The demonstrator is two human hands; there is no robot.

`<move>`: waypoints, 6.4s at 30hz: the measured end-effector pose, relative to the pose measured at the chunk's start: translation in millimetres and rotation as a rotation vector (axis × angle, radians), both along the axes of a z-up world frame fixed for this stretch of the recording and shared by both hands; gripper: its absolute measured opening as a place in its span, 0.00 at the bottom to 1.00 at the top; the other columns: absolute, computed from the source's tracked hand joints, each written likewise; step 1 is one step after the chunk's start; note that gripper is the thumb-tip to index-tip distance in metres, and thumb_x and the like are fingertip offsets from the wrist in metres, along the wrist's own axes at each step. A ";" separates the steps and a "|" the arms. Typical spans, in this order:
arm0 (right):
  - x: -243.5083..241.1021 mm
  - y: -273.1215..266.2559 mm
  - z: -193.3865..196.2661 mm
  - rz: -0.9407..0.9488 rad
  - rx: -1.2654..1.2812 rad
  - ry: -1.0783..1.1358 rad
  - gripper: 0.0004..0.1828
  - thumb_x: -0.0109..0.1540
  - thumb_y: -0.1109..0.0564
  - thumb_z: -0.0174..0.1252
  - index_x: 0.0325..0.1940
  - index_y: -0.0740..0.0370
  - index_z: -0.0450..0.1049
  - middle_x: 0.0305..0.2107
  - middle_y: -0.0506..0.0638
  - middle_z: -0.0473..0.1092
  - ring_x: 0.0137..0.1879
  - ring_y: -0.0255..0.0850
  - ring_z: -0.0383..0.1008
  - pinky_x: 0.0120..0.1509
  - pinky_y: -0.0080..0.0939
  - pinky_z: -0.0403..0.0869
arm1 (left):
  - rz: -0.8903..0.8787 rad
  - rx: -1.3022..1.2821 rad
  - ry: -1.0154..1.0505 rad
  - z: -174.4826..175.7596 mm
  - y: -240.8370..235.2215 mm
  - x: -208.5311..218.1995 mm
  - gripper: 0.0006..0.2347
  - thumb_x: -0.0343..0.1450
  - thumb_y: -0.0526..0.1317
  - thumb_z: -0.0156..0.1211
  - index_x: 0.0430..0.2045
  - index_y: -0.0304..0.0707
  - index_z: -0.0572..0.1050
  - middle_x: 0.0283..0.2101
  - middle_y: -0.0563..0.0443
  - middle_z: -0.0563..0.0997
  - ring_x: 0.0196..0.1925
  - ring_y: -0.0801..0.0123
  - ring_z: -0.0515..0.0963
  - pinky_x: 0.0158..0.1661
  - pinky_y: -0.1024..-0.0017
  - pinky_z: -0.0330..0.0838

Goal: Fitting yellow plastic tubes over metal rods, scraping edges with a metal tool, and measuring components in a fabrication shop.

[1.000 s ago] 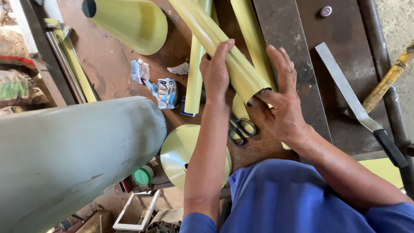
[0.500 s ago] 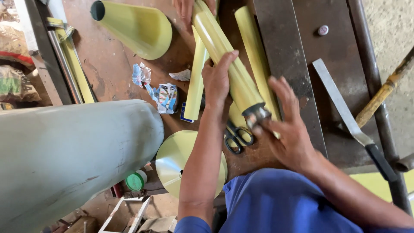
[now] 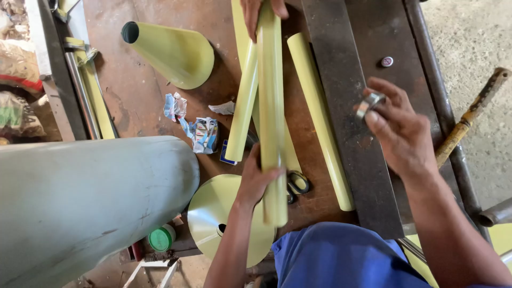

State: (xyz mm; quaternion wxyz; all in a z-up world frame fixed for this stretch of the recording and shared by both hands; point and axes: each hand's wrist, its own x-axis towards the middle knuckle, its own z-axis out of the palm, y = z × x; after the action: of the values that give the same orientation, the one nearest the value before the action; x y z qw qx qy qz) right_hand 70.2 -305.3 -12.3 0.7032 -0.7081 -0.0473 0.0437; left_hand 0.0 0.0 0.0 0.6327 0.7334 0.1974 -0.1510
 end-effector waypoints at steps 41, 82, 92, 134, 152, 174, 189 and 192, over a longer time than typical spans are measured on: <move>-10.7 -19.7 127.7 0.419 -0.196 -0.576 0.06 0.59 0.61 0.60 0.37 0.66 0.80 0.75 0.61 0.45 0.83 0.59 0.39 0.75 0.63 0.55 | -0.411 1.120 -0.849 97.2 42.3 58.7 0.16 0.64 0.32 0.70 0.44 0.43 0.72 0.46 0.53 0.79 0.54 0.55 0.77 0.72 0.45 0.54; -3.7 -16.1 84.3 0.494 -0.179 -0.243 0.25 0.50 0.70 0.64 0.46 0.47 0.83 0.80 0.49 0.40 0.84 0.50 0.41 0.67 0.53 0.68 | -0.460 1.336 -0.753 103.1 46.9 55.9 0.25 0.60 0.33 0.73 0.51 0.50 0.71 0.51 0.51 0.75 0.57 0.51 0.75 0.70 0.51 0.56; -10.6 -42.1 76.2 0.487 0.155 -0.271 0.13 0.63 0.64 0.57 0.50 0.59 0.80 0.79 0.58 0.47 0.84 0.54 0.45 0.75 0.61 0.58 | -0.419 1.346 -0.687 100.9 51.6 57.2 0.28 0.56 0.34 0.76 0.50 0.48 0.72 0.49 0.51 0.76 0.58 0.49 0.74 0.68 0.49 0.55; 107.5 91.9 8.1 0.119 0.925 0.322 0.33 0.56 0.51 0.70 0.59 0.64 0.64 0.44 0.58 0.74 0.50 0.47 0.82 0.52 0.51 0.81 | -0.184 0.624 0.000 76.6 -52.8 43.6 0.28 0.52 0.43 0.66 0.44 0.25 0.70 0.32 0.38 0.83 0.33 0.57 0.85 0.37 0.64 0.79; 93.4 74.1 -15.2 0.201 0.814 0.400 0.23 0.60 0.54 0.70 0.51 0.60 0.65 0.41 0.50 0.72 0.53 0.50 0.79 0.61 0.62 0.80 | -0.160 0.563 -0.038 56.1 -28.0 38.4 0.29 0.54 0.43 0.68 0.46 0.22 0.72 0.34 0.34 0.85 0.34 0.57 0.87 0.40 0.65 0.81; 75.5 63.3 -154.2 -0.231 -0.733 -0.398 0.15 0.72 0.57 0.67 0.45 0.69 0.69 0.63 0.62 0.60 0.70 0.59 0.58 0.73 0.59 0.65 | -0.171 1.400 0.113 -71.5 137.0 276.4 0.29 0.69 0.58 0.66 0.52 0.34 0.64 0.46 0.34 0.78 0.48 0.49 0.81 0.45 0.58 0.78; 74.1 60.8 -145.9 -0.270 -0.642 -0.249 0.27 0.63 0.56 0.72 0.54 0.64 0.61 0.63 0.62 0.56 0.71 0.59 0.61 0.72 0.60 0.68 | -0.164 1.740 -0.249 -131.7 178.1 295.1 0.31 0.68 0.45 0.71 0.64 0.41 0.63 0.47 0.44 0.77 0.43 0.59 0.80 0.37 0.61 0.79; 72.6 59.8 -153.7 -0.270 -0.646 -0.290 0.32 0.63 0.57 0.73 0.57 0.64 0.57 0.61 0.62 0.55 0.70 0.58 0.60 0.73 0.61 0.68 | -0.146 1.684 -0.256 -106.1 185.0 271.9 0.37 0.56 0.55 0.79 0.56 0.42 0.65 0.50 0.40 0.75 0.49 0.50 0.78 0.41 0.52 0.77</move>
State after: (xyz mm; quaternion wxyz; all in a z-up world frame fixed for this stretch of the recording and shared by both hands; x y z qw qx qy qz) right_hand 142.9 -245.5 -166.0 0.4290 -0.8921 -0.0364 -0.1374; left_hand 271.9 185.0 -106.1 -0.1172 0.9814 0.1229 0.0896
